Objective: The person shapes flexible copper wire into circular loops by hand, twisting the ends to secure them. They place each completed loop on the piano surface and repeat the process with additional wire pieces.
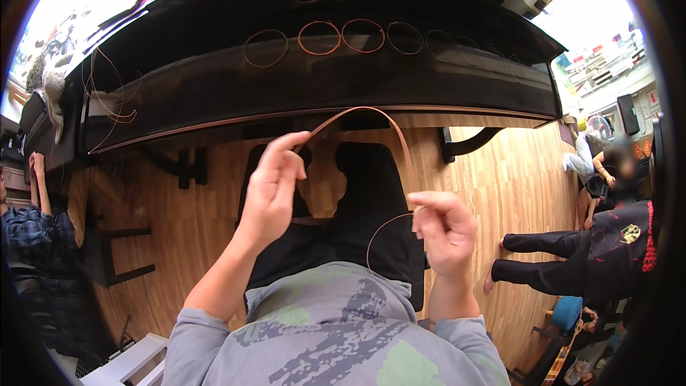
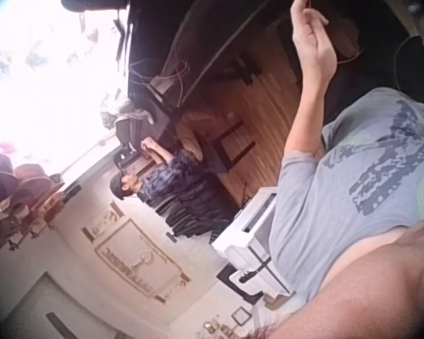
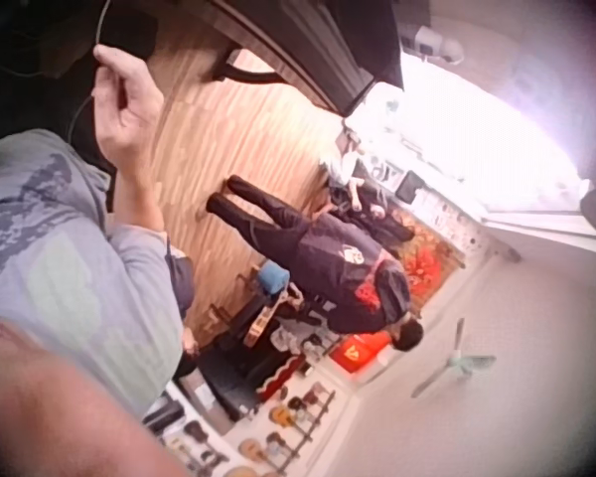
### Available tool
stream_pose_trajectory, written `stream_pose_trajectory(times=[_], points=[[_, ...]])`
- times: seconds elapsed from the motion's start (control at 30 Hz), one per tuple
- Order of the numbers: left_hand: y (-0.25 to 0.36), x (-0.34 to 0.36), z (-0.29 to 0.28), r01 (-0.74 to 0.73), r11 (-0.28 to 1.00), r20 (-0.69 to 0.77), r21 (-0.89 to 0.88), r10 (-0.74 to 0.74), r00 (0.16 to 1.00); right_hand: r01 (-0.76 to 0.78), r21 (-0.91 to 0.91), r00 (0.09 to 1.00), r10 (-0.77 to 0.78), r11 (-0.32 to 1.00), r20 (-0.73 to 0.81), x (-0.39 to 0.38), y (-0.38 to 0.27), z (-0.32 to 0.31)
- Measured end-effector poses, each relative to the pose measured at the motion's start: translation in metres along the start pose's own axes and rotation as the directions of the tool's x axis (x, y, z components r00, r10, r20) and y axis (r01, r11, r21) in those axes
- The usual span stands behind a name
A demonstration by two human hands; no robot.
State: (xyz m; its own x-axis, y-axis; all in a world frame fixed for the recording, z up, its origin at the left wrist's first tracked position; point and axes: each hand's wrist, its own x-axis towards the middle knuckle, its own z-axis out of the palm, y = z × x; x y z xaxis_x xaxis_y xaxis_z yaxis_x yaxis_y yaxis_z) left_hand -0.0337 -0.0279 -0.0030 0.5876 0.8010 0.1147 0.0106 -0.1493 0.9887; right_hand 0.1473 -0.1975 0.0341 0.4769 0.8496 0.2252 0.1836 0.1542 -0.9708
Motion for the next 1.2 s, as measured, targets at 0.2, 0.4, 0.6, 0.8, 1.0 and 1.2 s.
stream_pose_trajectory(times=[0.2,0.4,0.6,0.8,1.0,1.2], points=[[0.009,-0.013,0.015,-0.034,0.996,0.387,-0.082,0.063,0.92,0.342,-0.514,0.926,-0.189,0.787,0.328,0.022,0.003,0.035],[-0.012,-0.004,0.02,0.312,0.892,0.331,-0.327,-0.201,0.922,0.372,-0.534,0.922,-0.237,0.759,0.306,0.03,0.02,0.046],[-0.021,0.003,0.009,0.351,0.858,0.23,-0.374,-0.281,0.932,0.433,-0.712,0.901,-0.256,0.553,0.349,0.035,0.025,0.029],[-0.024,0.004,-0.003,0.403,0.852,0.246,-0.333,-0.334,0.91,0.286,-0.908,0.951,-0.207,0.307,0.23,0.032,0.036,0.0],[-0.024,0.002,-0.009,0.453,0.844,0.255,-0.285,-0.389,0.885,-0.08,-0.96,0.997,0.006,0.269,-0.082,0.036,0.051,-0.024],[-0.029,-0.001,-0.007,0.458,0.854,0.326,-0.249,-0.371,0.869,-0.212,-0.223,0.975,0.192,0.952,-0.108,0.041,0.055,-0.031]])
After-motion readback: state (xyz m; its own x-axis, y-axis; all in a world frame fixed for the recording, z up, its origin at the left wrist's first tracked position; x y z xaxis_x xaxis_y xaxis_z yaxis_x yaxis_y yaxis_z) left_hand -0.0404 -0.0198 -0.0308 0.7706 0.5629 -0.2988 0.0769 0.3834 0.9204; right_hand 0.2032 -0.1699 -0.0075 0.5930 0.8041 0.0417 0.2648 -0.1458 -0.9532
